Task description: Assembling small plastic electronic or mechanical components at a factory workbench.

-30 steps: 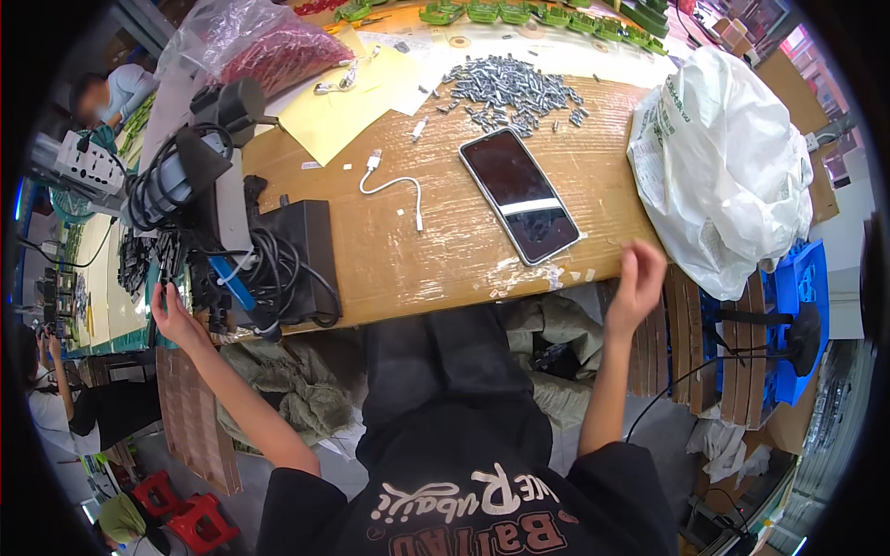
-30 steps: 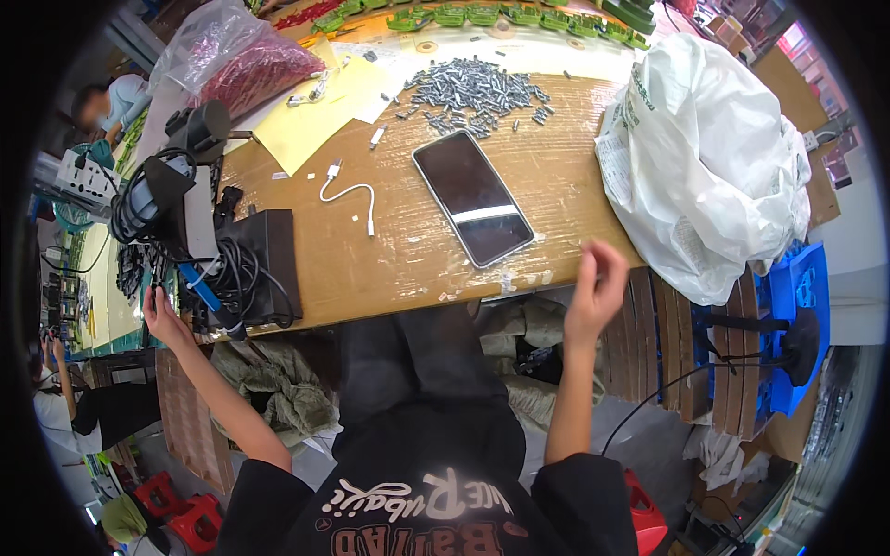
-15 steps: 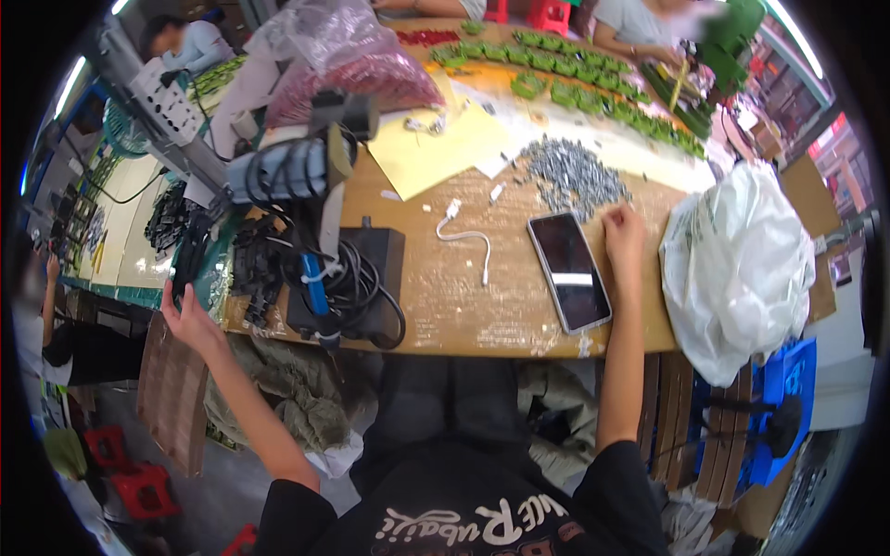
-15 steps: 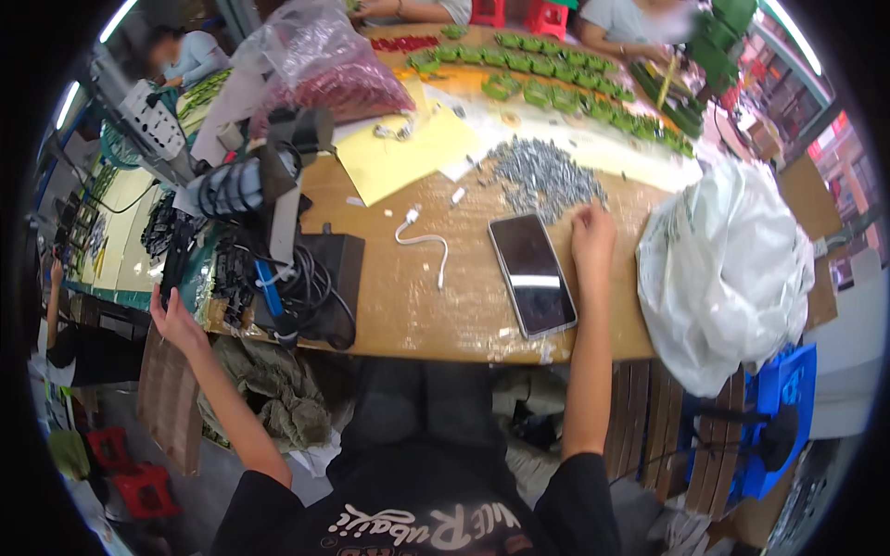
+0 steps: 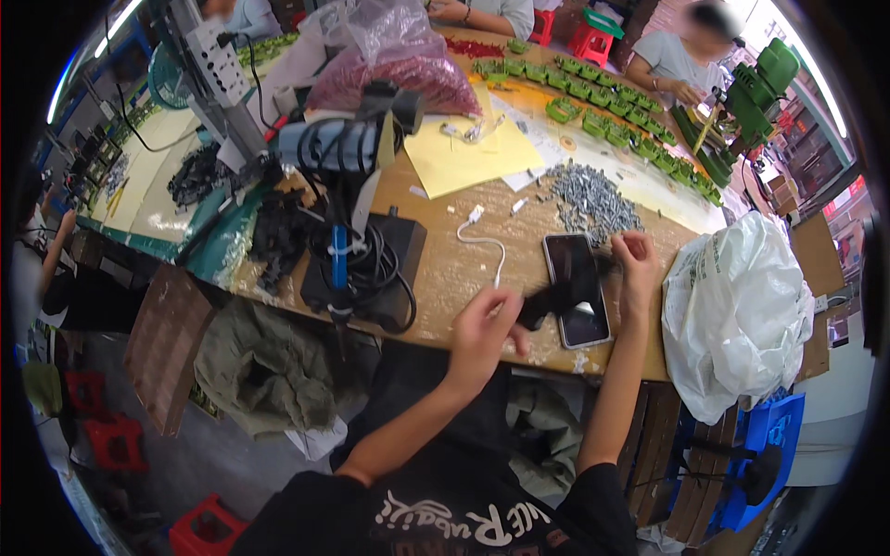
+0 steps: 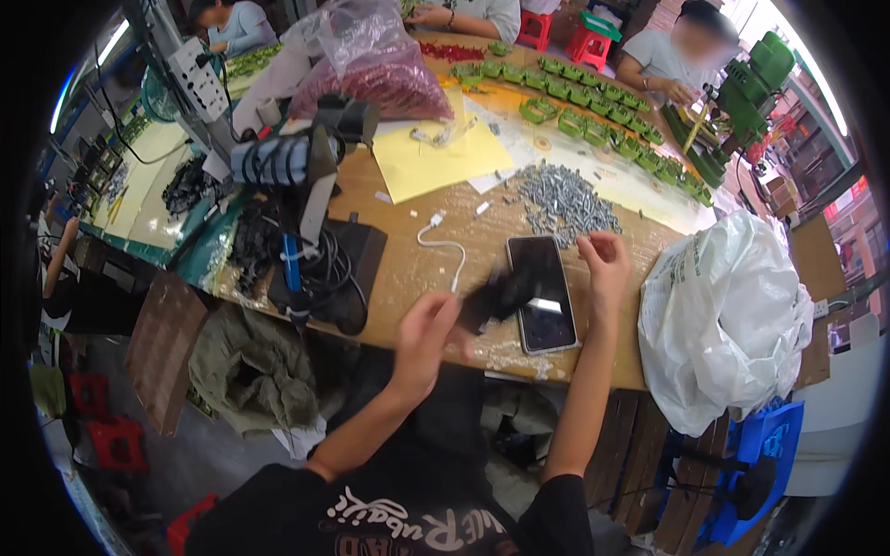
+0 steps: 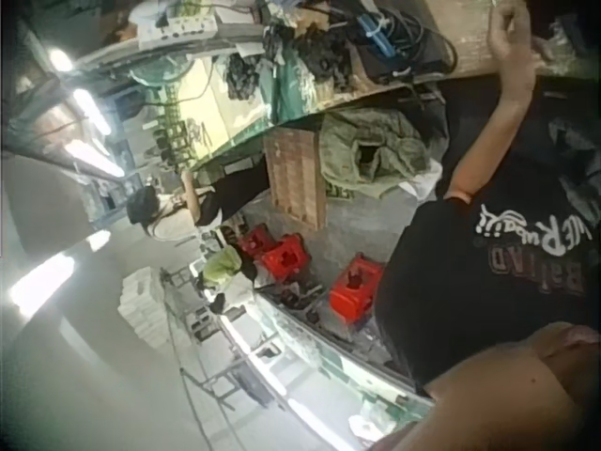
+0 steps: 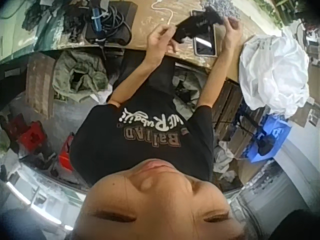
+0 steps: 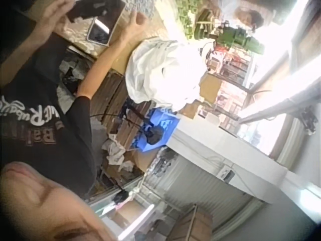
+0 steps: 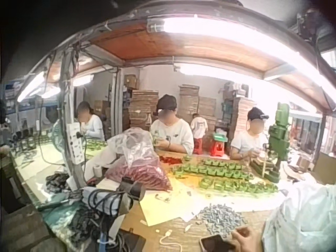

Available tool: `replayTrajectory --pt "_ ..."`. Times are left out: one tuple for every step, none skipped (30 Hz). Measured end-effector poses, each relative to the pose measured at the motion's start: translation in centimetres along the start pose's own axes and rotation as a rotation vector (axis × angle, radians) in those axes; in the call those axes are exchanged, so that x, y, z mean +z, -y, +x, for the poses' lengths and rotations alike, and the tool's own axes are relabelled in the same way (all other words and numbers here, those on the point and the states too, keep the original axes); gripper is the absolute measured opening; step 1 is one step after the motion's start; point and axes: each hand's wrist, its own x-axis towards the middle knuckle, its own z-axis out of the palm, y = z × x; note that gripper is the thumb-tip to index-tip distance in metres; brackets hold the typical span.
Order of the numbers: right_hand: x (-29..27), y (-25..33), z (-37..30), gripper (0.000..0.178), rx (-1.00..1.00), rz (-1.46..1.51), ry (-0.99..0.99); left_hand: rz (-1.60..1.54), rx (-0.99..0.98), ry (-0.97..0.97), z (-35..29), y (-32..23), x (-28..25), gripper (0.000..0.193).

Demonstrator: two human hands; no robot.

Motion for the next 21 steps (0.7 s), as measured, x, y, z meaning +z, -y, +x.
replayTrajectory --pt "0.2 0.4 -0.3 0.015 0.005 0.115 0.07 0.007 -0.011 -0.015 1.9 1.3 0.8 0.015" --pt "0.5 0.5 -0.5 0.015 0.013 0.11 0.072 0.05 0.017 -0.06 3.8 2.8 0.9 0.017" --pt "0.4 0.5 -0.7 0.013 0.034 0.19 0.128 0.094 0.04 -0.096 5.1 4.0 0.9 0.018" --pt "0.5 0.5 -1.0 0.012 0.057 0.276 0.185 0.097 0.03 -0.097 5.7 4.4 0.7 0.018" --pt "0.5 0.6 -1.0 0.011 0.074 0.3 0.2 0.072 0.028 -0.079 6.2 4.8 0.6 0.02" --pt "0.6 0.7 -1.2 0.011 0.085 0.303 0.191 0.051 0.024 -0.062 6.1 5.0 0.3 0.021" --pt "0.8 0.9 -1.3 0.012 0.075 0.345 0.213 0.001 0.001 -0.039 5.9 5.2 -0.2 0.021" --pt "0.9 1.2 -1.3 0.012 0.065 0.387 0.233 0.009 -0.014 -0.039 5.7 5.4 -0.3 0.021" --pt "0.9 1.5 -1.4 0.012 0.072 0.386 0.239 -0.007 0.013 -0.02 5.3 5.1 0.0 0.02" --pt "1.0 1.8 -1.5 0.012 0.083 0.384 0.227 -0.023 0.04 -0.002 5.1 4.9 0.1 0.021" --pt "1.2 1.9 -1.7 0.012 0.067 0.394 0.236 -0.007 -0.008 0.04 5.1 4.8 -0.2 0.022" --pt "1.2 2.1 -1.7 0.012 0.048 0.407 0.251 -0.005 -0.018 0.038 5.1 4.8 -0.1 0.022" --pt "1.1 2.1 -1.8 0.011 0.05 0.424 0.273 0.045 -0.007 0.062 5.1 4.8 0.1 0.023" --pt "1.1 2.1 -2.0 0.011 0.057 0.423 0.269 0.093 0.006 0.086 5.0 4.7 0.3 0.026" --pt "1.2 2.2 -2.1 0.011 0.044 0.462 0.291 0.08 0.009 0.098 5.0 4.6 0.3 0.031" --pt "1.2 2.3 -2.2 0.011 0.03 0.5 0.314 0.058 0.015 0.121 4.9 4.4 0.5 0.032" --pt "1.2 2.3 -2.3 0.011 0.035 0.5 0.311 0.061 0.012 0.112 4.8 4.3 0.8 0.029" --pt "1.3 2.2 -2.3 0.01 0.015 0.484 0.328 0.064 0.012 0.1 4.7 4.4 0.9 0.027" --pt "1.4 2.2 -2.4 0.01 -0.006 0.469 0.345 0.066 0.009 0.096 4.6 4.5 0.8 0.027" --pt "1.4 2.3 -2.4 0.01 -0.001 0.471 0.345 0.162 -0.047 0.141 4.3 4.6 0.7 0.023" --pt "1.3 2.5 -2.4 0.009 0.025 0.515 0.323 0.257 -0.103 0.187 4.1 4.8 0.6 0.02"
